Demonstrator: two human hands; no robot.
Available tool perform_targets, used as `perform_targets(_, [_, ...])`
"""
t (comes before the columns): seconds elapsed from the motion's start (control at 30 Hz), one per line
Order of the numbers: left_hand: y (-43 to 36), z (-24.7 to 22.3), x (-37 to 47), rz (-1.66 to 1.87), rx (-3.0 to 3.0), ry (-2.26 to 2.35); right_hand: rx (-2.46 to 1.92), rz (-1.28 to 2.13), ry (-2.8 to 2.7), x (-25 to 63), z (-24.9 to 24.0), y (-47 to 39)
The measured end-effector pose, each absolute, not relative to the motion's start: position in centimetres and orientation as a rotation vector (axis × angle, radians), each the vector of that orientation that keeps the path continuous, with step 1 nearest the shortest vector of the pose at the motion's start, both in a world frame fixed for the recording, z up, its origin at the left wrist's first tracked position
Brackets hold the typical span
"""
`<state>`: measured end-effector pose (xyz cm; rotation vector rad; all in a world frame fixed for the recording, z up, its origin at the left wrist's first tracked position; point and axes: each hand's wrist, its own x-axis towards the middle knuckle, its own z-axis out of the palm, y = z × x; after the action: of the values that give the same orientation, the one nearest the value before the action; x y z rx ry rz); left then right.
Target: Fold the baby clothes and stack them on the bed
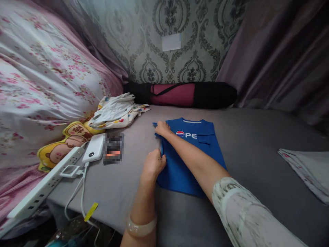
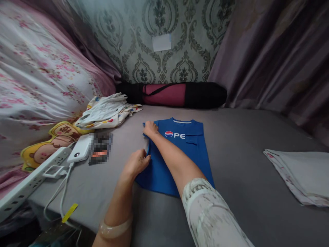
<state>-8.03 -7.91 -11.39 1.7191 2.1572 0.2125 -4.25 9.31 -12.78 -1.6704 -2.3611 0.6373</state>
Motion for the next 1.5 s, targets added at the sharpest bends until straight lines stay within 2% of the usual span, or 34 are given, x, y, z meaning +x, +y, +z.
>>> perform_targets(0.37, [-8.4,-10.8,-6.6,0.429,1.752,2.024,-1.386,1.247,-1.203,3.6,-12.9,9.8])
perform_targets(0.67, [-9.3,-10.2,-4.5,0.358,1.865,1.843,-1.37,1.322,-1.151,9.3,-13.0,8.0])
perform_targets(0.97, [-9.3,-10.7,-3.6,0.197,1.918,1.783,-1.535,1.331,-1.053,11.1,-14.5,7.0])
perform_targets(1.17, [-9.3,-10.6,-3.7,0.186,1.902,1.761,-1.708,1.064,-1.441,12.1,-14.9,7.5])
perform_targets(1.3, [-9.3,-10.7,-3.8,0.277,1.861,1.706,-1.903,0.563,-1.699,12.5,-13.5,7.6])
perform_targets(1.4, [-9.2,-10.8,-3.8,0.336,1.881,1.765,-1.829,0.29,-1.863,11.5,-12.8,7.6])
perform_targets(1.5, [-9.1,-11.2,-3.9,0.402,2.05,1.788,-1.629,0.247,-2.209,9.2,-13.2,7.8])
